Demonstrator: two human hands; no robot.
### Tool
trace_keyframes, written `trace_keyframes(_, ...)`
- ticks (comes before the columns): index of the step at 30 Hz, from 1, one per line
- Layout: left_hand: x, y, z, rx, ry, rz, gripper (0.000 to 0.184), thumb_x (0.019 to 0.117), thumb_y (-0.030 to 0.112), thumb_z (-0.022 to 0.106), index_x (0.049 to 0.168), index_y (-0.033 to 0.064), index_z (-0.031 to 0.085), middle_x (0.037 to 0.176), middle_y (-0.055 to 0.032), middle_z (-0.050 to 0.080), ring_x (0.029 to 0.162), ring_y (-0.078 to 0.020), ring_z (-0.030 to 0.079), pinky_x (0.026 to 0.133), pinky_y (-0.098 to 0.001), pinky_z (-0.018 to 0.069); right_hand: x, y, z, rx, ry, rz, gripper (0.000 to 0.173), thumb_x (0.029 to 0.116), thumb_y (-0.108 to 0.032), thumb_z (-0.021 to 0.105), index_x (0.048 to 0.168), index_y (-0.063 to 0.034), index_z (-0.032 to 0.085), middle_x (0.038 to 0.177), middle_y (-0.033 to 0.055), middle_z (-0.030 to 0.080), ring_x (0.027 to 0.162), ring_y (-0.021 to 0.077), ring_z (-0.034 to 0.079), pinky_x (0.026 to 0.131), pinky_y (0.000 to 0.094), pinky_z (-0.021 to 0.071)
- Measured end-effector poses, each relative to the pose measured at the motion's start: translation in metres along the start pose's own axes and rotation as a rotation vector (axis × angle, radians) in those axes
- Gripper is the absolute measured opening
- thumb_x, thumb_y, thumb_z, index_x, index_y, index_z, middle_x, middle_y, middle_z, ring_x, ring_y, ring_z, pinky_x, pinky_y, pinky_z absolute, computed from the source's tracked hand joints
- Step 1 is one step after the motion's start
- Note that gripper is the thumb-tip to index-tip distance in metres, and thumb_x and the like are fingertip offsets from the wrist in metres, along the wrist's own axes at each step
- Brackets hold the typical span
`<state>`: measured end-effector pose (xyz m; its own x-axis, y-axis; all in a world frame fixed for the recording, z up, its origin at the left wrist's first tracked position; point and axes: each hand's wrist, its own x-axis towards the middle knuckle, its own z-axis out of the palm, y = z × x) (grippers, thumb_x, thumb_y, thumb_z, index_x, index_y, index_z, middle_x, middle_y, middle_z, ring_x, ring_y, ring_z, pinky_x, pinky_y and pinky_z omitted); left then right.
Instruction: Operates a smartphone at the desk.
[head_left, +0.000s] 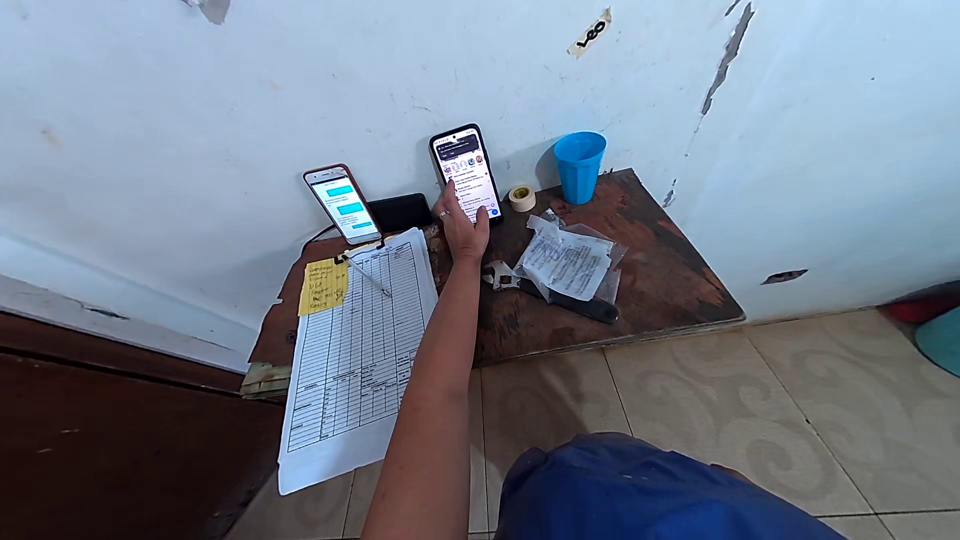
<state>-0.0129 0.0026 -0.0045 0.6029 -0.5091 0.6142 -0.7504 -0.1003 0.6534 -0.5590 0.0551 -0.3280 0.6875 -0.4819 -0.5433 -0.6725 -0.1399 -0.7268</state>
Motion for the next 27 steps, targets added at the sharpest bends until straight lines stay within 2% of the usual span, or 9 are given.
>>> trace_keyframes(1,0.000,0.000,-0.001,-0.004,-0.003,-0.009,0.076,0.0936,0.016,0.062,0.157,-0.0041,0.027,0.155,-0.0337,0.035,0.140,-0.0417,0.043,0.113,-0.0466,0.0394,-0.003,-0.042,-0.009,0.067,-0.098,0.384,0.051,0.0928,-0.012,0.075,0.133,0.0131,0.056,0.133,0.0328,0.060,0.122,0.0346,0.062,0.105,0.0400,0.0466)
trace_keyframes(3,0.001,0.000,-0.001,-0.019,-0.001,-0.033,0.079,0.0935,0.016,0.062,0.158,-0.0053,0.022,0.157,-0.0335,0.033,0.143,-0.0408,0.041,0.116,-0.0457,0.0369,0.000,-0.055,-0.006,0.145,-0.083,0.604,0.052,0.0952,-0.008,0.070,0.141,0.0074,0.052,0.144,0.0297,0.054,0.134,0.0368,0.053,0.115,0.0479,0.0379)
trace_keyframes(6,0.004,-0.002,-0.001,-0.150,-0.008,-0.131,0.068,0.0975,0.012,0.054,0.157,-0.0061,0.025,0.153,-0.0325,0.039,0.140,-0.0382,0.045,0.115,-0.0452,0.0377,0.029,0.022,0.010,0.089,-0.080,0.507,0.049,0.0934,-0.017,0.075,0.135,0.0059,0.059,0.130,0.0308,0.063,0.123,0.0395,0.061,0.106,0.0522,0.0459)
trace_keyframes(7,0.006,-0.002,-0.001,-0.238,-0.013,-0.199,0.057,0.1008,0.009,0.048,0.153,-0.0076,0.032,0.148,-0.0314,0.047,0.136,-0.0356,0.050,0.114,-0.0440,0.0397,0.043,0.056,0.021,0.055,-0.045,0.497,0.048,0.0907,-0.021,0.079,0.130,0.0025,0.064,0.124,0.0281,0.068,0.118,0.0381,0.066,0.103,0.0525,0.0509)
trace_keyframes(9,0.010,-0.005,-0.004,-0.390,-0.002,-0.337,0.042,0.1068,0.010,0.034,0.142,-0.0106,0.047,0.134,-0.0297,0.058,0.123,-0.0296,0.058,0.107,-0.0409,0.0439,0.059,0.082,0.030,0.045,-0.041,0.569,0.050,0.0910,-0.024,0.079,0.133,-0.0025,0.064,0.127,0.0247,0.067,0.124,0.0363,0.063,0.107,0.0523,0.0481)
trace_keyframes(12,0.012,-0.012,-0.005,-0.496,0.002,-0.408,0.044,0.1069,0.012,0.028,0.133,-0.0118,0.055,0.127,-0.0283,0.060,0.112,-0.0258,0.058,0.099,-0.0392,0.0455,0.066,0.094,0.035,0.041,-0.040,0.606,0.050,0.0911,-0.023,0.079,0.135,-0.0038,0.063,0.130,0.0233,0.067,0.126,0.0358,0.062,0.110,0.0532,0.0461)
trace_keyframes(18,0.011,-0.011,-0.005,-0.462,-0.003,-0.380,0.043,0.1078,0.012,0.029,0.129,-0.0128,0.058,0.126,-0.0283,0.061,0.114,-0.0255,0.058,0.100,-0.0387,0.0443,0.068,0.099,0.035,-0.005,-0.045,0.604,0.053,0.0893,-0.028,0.081,0.134,-0.0062,0.065,0.131,0.0223,0.067,0.127,0.0361,0.061,0.110,0.0538,0.0457)
trace_keyframes(24,0.013,-0.013,-0.007,-0.307,-0.030,-0.321,0.041,0.1087,0.007,0.029,0.128,-0.0155,0.058,0.125,-0.0335,0.062,0.119,-0.0325,0.059,0.107,-0.0429,0.0420,0.070,0.099,0.037,0.026,-0.011,0.589,0.051,0.0879,-0.024,0.082,0.132,-0.0044,0.065,0.129,0.0244,0.067,0.126,0.0377,0.062,0.109,0.0554,0.0462)
trace_keyframes(27,0.014,-0.014,-0.006,-0.294,-0.017,-0.344,0.038,0.1081,0.005,0.031,0.126,-0.0124,0.059,0.116,-0.0289,0.064,0.106,-0.0281,0.061,0.097,-0.0410,0.0452,0.070,0.101,0.036,0.023,-0.013,0.594,0.051,0.0881,-0.025,0.082,0.132,-0.0056,0.066,0.128,0.0232,0.067,0.125,0.0372,0.062,0.109,0.0546,0.0465)
